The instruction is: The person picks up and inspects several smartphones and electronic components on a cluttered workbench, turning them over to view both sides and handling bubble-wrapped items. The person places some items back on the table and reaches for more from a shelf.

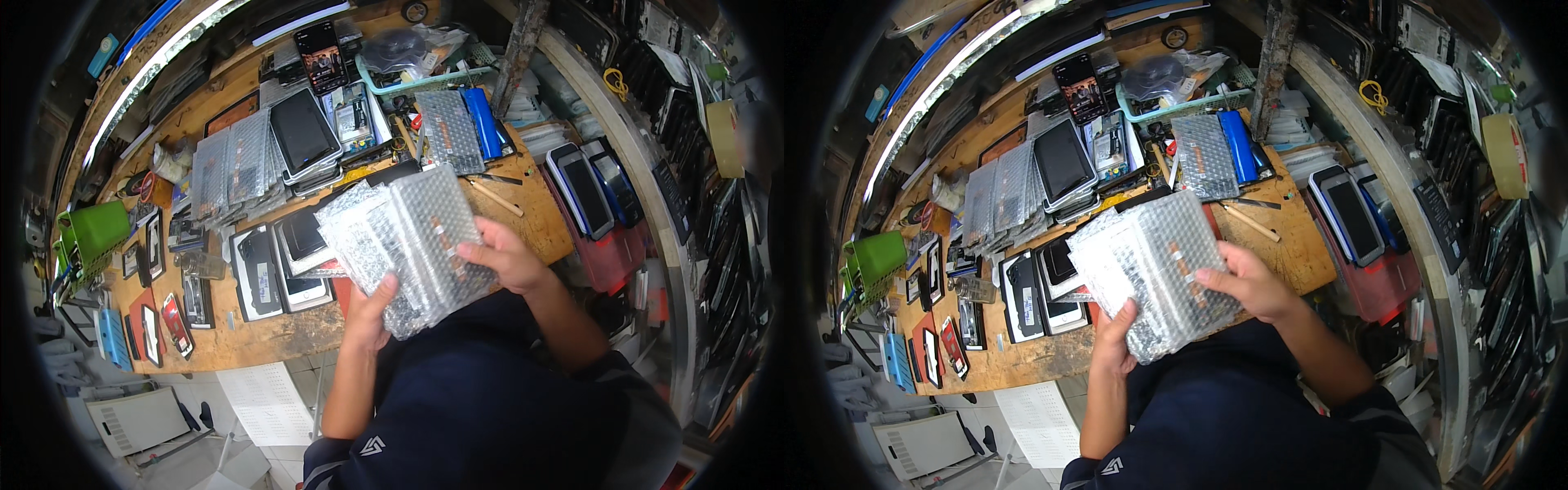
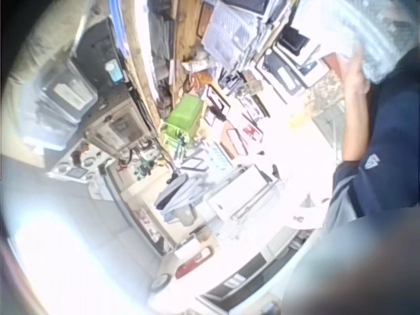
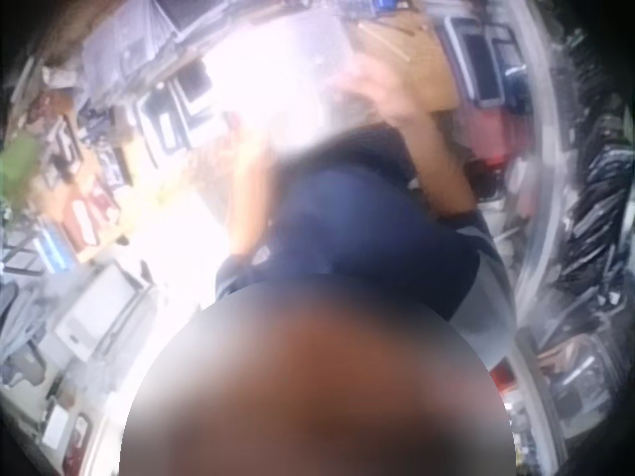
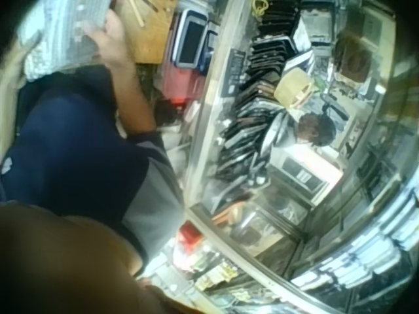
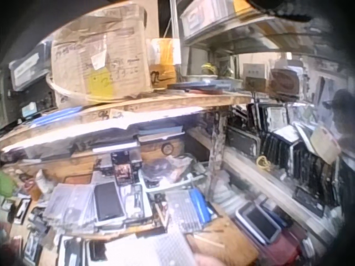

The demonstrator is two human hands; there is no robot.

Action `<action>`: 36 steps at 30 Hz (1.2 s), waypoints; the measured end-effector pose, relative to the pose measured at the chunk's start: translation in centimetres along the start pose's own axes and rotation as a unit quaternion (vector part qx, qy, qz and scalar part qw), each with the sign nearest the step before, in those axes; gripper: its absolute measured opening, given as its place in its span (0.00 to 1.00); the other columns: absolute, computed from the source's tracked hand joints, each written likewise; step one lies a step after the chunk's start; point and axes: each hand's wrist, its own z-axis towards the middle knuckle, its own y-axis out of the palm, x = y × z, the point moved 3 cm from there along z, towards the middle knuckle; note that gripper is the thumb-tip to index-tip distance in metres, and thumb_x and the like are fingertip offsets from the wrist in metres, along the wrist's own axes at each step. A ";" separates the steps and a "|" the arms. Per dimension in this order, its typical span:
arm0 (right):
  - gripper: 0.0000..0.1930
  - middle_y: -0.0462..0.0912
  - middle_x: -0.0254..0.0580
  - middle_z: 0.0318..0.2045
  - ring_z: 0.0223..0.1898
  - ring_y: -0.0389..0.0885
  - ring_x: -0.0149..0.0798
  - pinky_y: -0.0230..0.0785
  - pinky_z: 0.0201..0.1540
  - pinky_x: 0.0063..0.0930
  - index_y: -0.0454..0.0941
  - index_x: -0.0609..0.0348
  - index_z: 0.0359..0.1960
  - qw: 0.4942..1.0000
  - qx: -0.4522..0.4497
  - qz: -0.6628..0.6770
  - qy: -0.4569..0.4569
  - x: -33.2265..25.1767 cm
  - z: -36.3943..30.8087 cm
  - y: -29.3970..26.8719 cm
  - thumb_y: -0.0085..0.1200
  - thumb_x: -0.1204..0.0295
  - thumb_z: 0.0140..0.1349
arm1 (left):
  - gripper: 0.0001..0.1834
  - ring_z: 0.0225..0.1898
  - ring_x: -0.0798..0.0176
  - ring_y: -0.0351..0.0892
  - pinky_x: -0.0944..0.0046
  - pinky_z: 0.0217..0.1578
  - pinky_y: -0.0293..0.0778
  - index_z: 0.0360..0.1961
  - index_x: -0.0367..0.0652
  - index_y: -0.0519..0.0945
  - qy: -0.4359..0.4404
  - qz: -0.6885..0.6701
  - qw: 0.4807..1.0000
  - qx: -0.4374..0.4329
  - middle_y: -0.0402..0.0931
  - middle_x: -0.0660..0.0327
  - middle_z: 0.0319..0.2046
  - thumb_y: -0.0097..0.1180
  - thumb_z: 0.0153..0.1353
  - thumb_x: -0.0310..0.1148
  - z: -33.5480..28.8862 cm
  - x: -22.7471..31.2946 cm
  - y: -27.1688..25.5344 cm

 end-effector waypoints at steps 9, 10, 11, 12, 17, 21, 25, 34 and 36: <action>0.24 0.79 0.47 0.58 0.58 0.80 0.36 0.74 0.60 0.35 0.65 0.71 0.66 0.992 -0.005 0.125 0.003 -0.4 -1.2 -0.8 0.54 0.72 0.73 | 0.36 0.59 0.55 0.77 0.55 0.60 0.74 0.68 0.35 0.66 0.012 0.028 0.999 -0.010 0.76 0.52 0.59 0.67 0.60 0.28 0.4 0.2 0.4; 0.24 0.79 0.47 0.58 0.58 0.80 0.36 0.74 0.61 0.35 0.65 0.71 0.66 0.995 0.005 0.098 -0.007 0.0 -1.0 -0.6 0.54 0.73 0.73 | 0.36 0.59 0.56 0.77 0.55 0.60 0.74 0.67 0.35 0.66 0.022 0.065 0.998 -0.002 0.76 0.53 0.59 0.69 0.60 0.28 0.6 0.0 0.8; 0.24 0.79 0.47 0.58 0.58 0.80 0.36 0.74 0.61 0.35 0.65 0.71 0.66 0.997 0.008 0.074 -0.015 0.4 -0.8 -0.5 0.54 0.73 0.73 | 0.36 0.59 0.58 0.76 0.56 0.61 0.72 0.67 0.37 0.67 0.026 0.072 0.997 -0.013 0.76 0.55 0.58 0.71 0.59 0.28 0.5 0.0 1.1; 0.24 0.79 0.48 0.58 0.57 0.80 0.36 0.74 0.61 0.36 0.65 0.71 0.66 0.998 0.005 0.051 -0.023 0.7 -0.6 -0.5 0.54 0.73 0.73 | 0.36 0.59 0.58 0.76 0.56 0.61 0.72 0.67 0.36 0.67 0.021 0.073 0.997 0.005 0.76 0.55 0.58 0.71 0.59 0.28 0.5 0.1 1.1; 0.25 0.77 0.52 0.61 0.60 0.80 0.43 0.72 0.64 0.39 0.62 0.70 0.69 0.988 -0.005 0.153 -0.033 0.9 -0.7 -2.1 0.48 0.71 0.74 | 0.36 0.59 0.56 0.76 0.55 0.61 0.72 0.67 0.36 0.67 0.031 0.066 0.997 0.031 0.76 0.54 0.58 0.70 0.59 0.26 0.2 0.7 0.0; 0.24 0.79 0.54 0.59 0.59 0.82 0.44 0.73 0.63 0.40 0.63 0.70 0.69 0.957 -0.023 0.286 -0.035 1.6 -0.8 -3.1 0.46 0.71 0.75 | 0.37 0.58 0.56 0.77 0.55 0.60 0.73 0.67 0.35 0.67 0.023 0.057 0.997 0.046 0.76 0.53 0.58 0.70 0.59 0.24 0.4 0.6 -0.4; 0.21 0.81 0.52 0.57 0.57 0.83 0.43 0.75 0.62 0.39 0.66 0.70 0.66 0.934 -0.044 0.352 -0.046 1.9 -0.9 -3.5 0.44 0.73 0.75 | 0.37 0.59 0.56 0.77 0.55 0.60 0.74 0.68 0.35 0.66 0.040 0.039 0.997 0.059 0.76 0.53 0.58 0.69 0.59 0.23 0.3 0.5 0.0; 0.20 0.82 0.49 0.54 0.55 0.83 0.40 0.76 0.59 0.37 0.69 0.67 0.64 0.973 0.058 0.222 -0.031 2.9 -1.1 -2.8 0.48 0.73 0.73 | 0.35 0.57 0.54 0.78 0.53 0.60 0.75 0.68 0.35 0.65 0.043 0.040 0.995 0.084 0.75 0.52 0.58 0.65 0.61 0.24 0.6 0.0 -0.3; 0.18 0.84 0.46 0.51 0.53 0.84 0.37 0.77 0.56 0.34 0.72 0.66 0.61 0.971 0.084 0.218 -0.045 2.3 -1.3 -3.3 0.49 0.73 0.72 | 0.33 0.55 0.51 0.81 0.49 0.57 0.79 0.67 0.35 0.67 0.030 -0.043 0.994 0.091 0.77 0.49 0.55 0.62 0.60 0.27 0.5 0.2 -1.0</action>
